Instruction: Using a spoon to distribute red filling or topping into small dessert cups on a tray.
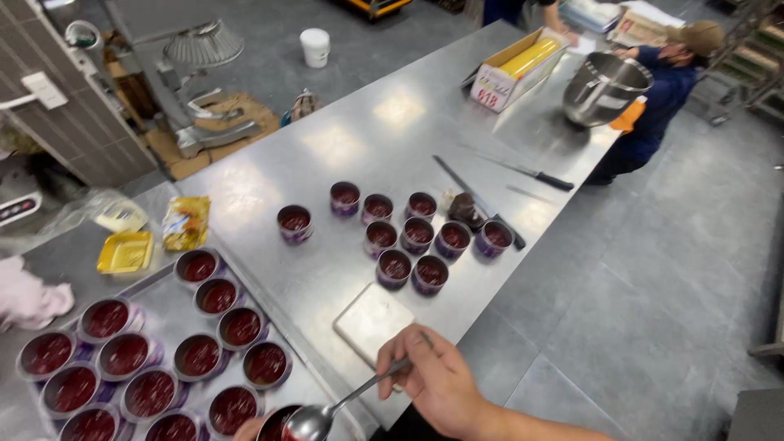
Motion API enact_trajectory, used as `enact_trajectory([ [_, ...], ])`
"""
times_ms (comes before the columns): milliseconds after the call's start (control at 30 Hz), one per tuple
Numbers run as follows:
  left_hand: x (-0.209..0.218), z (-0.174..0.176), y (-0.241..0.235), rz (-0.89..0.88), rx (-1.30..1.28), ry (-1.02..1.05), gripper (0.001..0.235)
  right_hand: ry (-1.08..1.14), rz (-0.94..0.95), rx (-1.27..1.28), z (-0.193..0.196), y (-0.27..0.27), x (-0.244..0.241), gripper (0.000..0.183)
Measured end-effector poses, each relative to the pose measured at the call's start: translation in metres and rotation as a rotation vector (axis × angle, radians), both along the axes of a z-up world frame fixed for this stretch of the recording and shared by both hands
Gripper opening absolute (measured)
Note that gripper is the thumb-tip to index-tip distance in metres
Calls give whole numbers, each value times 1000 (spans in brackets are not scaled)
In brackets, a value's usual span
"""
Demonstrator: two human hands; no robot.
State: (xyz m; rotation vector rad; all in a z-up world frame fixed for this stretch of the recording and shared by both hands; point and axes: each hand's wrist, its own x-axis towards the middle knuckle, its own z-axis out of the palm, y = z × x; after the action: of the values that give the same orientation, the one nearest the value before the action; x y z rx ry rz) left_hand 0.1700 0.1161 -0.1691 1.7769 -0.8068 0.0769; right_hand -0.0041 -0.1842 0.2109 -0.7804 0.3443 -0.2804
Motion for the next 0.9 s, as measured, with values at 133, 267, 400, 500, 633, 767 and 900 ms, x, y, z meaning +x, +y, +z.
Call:
enact_trajectory([
  [133,-66,275,-51,169,3,-9,104,-183,-49,-161,-2,12,-19,26],
  [267,-71,315,-50,190,-57,-71,105,-265,-17,-336,10,5,-29,23],
  [400,-78,326,-37,126,-89,-65,104,-281,105,-444,11,15,-27,22],
  [500,-77,329,-29,74,-74,-89,103,-257,156,-602,6,25,-23,21],
  [633,-80,329,-27,76,-125,-159,101,-232,205,-787,9,29,-27,20],
  [767,-77,328,-25,70,-172,-165,100,-188,90,-918,19,34,-29,23],
  [900,-78,329,-33,70,-195,-177,101,-358,202,-1256,34,45,-27,30],
])
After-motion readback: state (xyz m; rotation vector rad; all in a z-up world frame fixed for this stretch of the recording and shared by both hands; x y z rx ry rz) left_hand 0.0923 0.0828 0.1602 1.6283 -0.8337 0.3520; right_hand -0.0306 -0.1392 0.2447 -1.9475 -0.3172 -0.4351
